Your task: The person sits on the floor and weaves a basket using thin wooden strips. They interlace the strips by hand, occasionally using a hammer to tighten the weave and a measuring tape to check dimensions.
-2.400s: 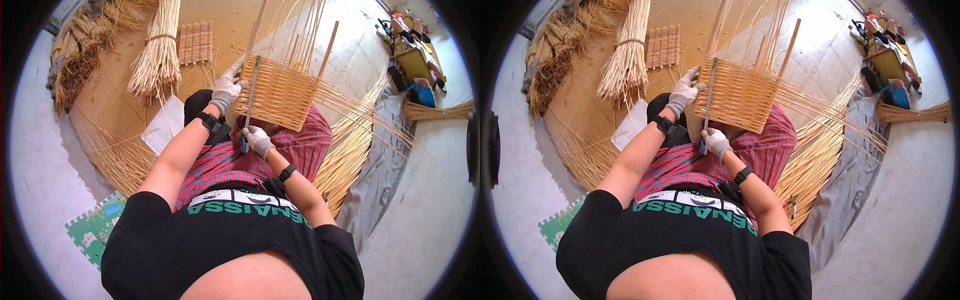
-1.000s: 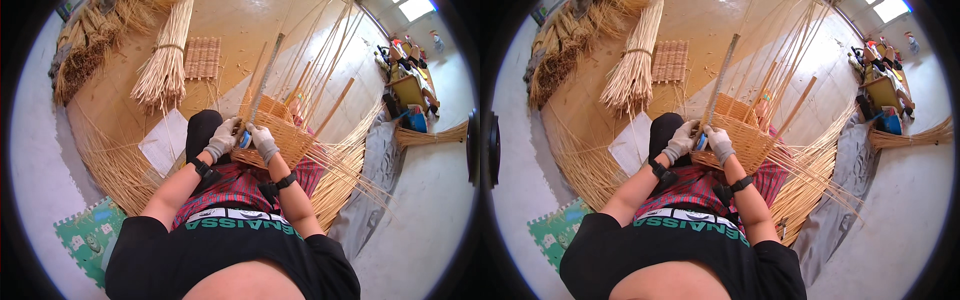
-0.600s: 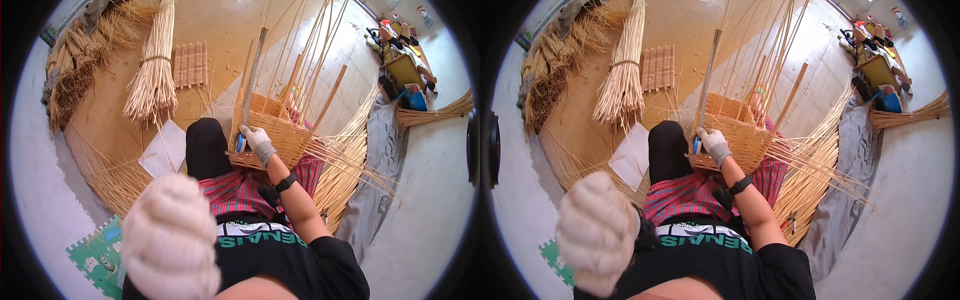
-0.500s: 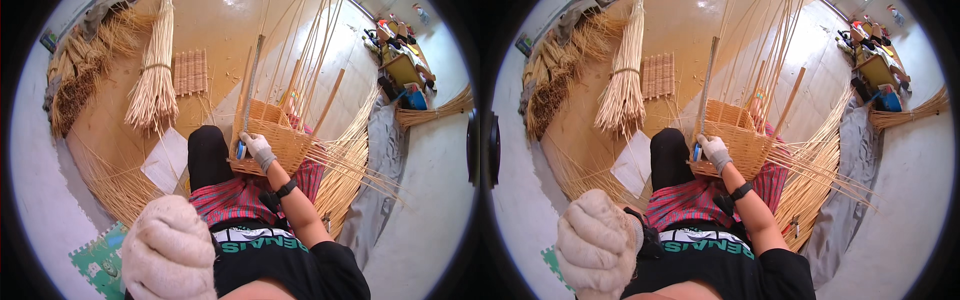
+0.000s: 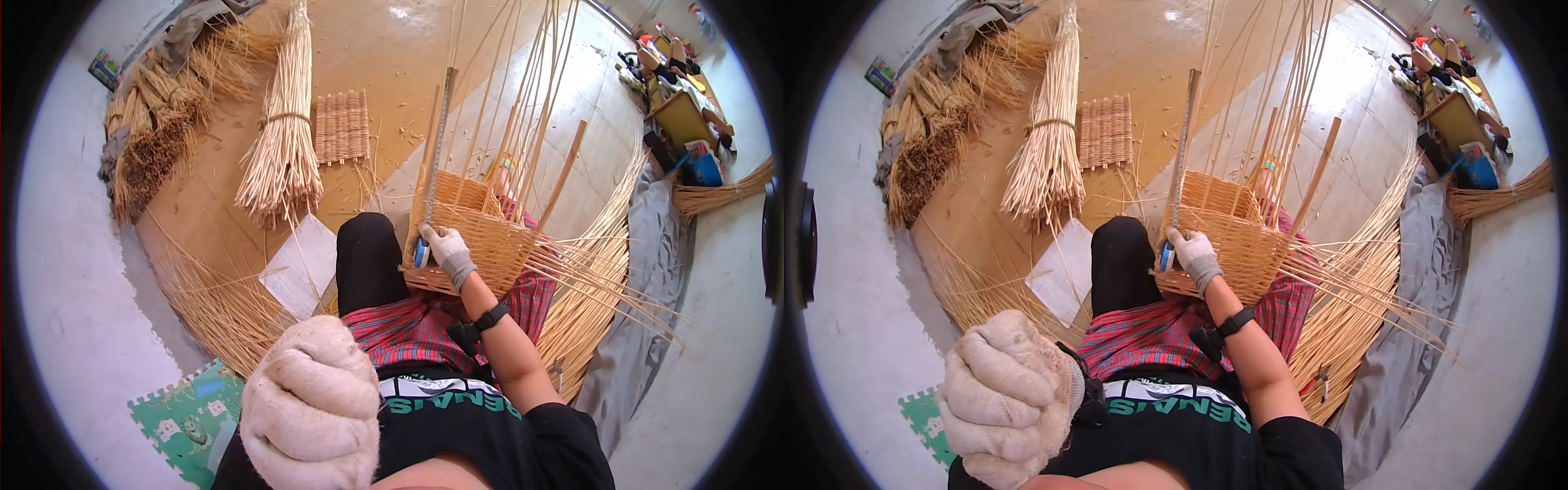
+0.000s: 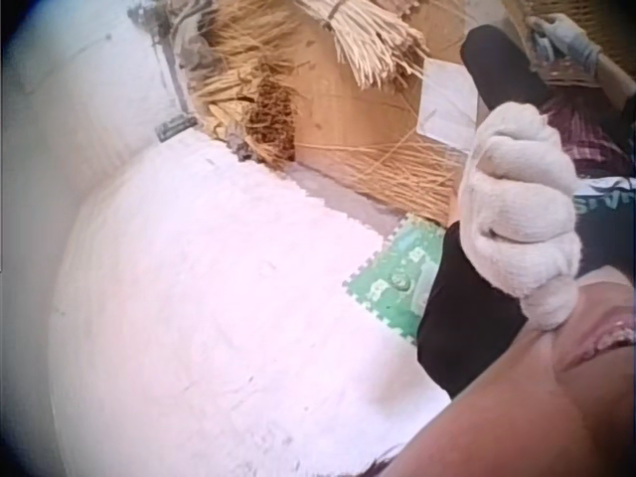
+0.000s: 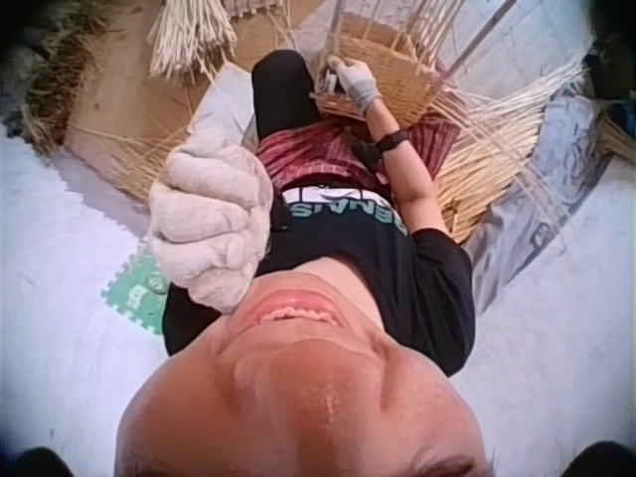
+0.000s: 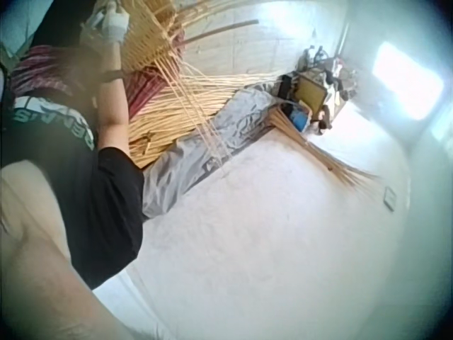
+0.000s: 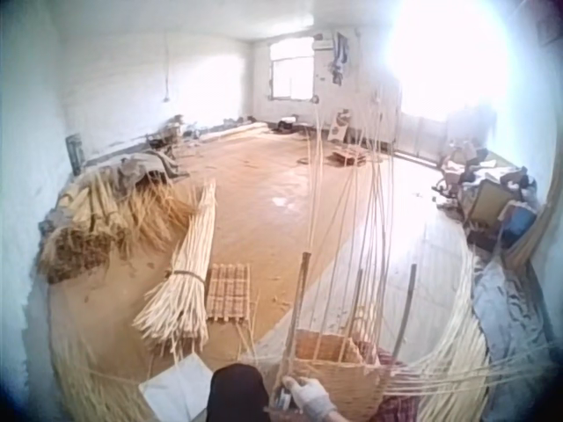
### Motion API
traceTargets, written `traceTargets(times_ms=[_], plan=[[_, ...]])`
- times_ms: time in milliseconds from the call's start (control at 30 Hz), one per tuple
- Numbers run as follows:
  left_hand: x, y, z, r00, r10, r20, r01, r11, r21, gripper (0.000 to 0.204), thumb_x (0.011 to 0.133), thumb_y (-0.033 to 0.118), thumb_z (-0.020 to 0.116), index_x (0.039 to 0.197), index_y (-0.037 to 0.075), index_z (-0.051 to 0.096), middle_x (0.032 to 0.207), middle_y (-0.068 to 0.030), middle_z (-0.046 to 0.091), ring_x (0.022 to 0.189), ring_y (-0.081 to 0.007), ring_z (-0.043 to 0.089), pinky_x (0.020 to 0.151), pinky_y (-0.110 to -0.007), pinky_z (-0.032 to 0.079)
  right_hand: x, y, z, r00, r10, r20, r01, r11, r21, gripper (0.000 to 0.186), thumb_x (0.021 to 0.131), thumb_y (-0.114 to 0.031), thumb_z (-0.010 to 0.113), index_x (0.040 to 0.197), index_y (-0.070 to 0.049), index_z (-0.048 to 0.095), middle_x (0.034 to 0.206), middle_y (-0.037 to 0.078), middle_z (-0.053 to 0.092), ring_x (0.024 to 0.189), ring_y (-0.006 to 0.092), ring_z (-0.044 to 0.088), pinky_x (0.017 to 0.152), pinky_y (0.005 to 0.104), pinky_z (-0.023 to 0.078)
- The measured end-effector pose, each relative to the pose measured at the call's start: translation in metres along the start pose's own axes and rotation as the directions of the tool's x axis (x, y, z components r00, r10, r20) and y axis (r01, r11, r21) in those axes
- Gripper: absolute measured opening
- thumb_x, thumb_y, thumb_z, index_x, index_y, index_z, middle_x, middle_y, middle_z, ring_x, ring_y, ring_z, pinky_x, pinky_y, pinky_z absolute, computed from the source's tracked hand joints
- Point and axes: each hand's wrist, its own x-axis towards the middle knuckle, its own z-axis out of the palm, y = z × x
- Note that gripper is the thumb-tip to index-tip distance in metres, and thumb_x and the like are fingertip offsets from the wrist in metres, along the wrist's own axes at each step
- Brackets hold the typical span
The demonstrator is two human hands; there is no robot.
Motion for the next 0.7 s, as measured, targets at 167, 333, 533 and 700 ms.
traceTargets(times_ms=[167,333,533,700], plan=[[-0.002,0.0,0.006,0.999,0.036,0.009,-0.035,0.999,-0.031,0.023,0.088,0.024,0.062,0.07,0.013,0.056,0.069,0.0017,0.05,0.057,-0.0158,0.051,0.058,-0.03,0.039,0.006,0.005,-0.003,1.0,0.025,0.016,-0.025,1.0,-0.002,0.044,0.098,-0.043,0.062,0.098,-0.001,0.075,0.083,0.009,0.074,0.07,0.0138,0.068,0.063,0.0299,0.055],[-0.008,-0.039,-0.013,0.993,0.022,0.115,-0.01,0.995,-0.102,0.025,0.091,0.021,0.059,0.069,0.011,0.058,0.064,0.0011,0.053,0.05,-0.0144,0.053,0.048,-0.026,0.039,-0.031,-0.019,0.011,0.962,-0.273,-0.027,0.275,0.953,0.125,0.038,0.103,-0.036,0.058,0.098,-0.001,0.072,0.083,0.006,0.07,0.07,0.0108,0.063,0.063,0.0277,0.053],[-0.135,-0.199,-0.072,0.551,-0.818,-0.163,0.832,0.553,0.039,0.014,0.104,0.016,0.057,0.106,0.002,0.059,0.091,-0.0077,0.064,0.08,-0.0169,0.062,0.073,-0.028,0.052,-0.066,-0.024,0.0,0.783,-0.581,-0.221,0.621,0.747,0.237,0.032,0.108,-0.03,0.052,0.097,-0.003,0.066,0.083,0.002,0.064,0.066,0.0085,0.057,0.061,0.0256,0.049],[-0.226,-0.275,-0.064,0.63,-0.768,0.116,0.714,0.631,0.302,0.064,0.086,0.006,0.076,0.141,0.002,0.044,0.134,-0.0151,0.056,0.121,-0.0262,0.057,0.103,-0.037,0.048,-0.104,-0.007,-0.043,0.792,-0.609,-0.032,0.596,0.784,-0.175,0.029,0.104,-0.029,0.054,0.094,-0.004,0.066,0.078,0.01,0.064,0.067,0.0226,0.064,0.065,0.035,0.051]])
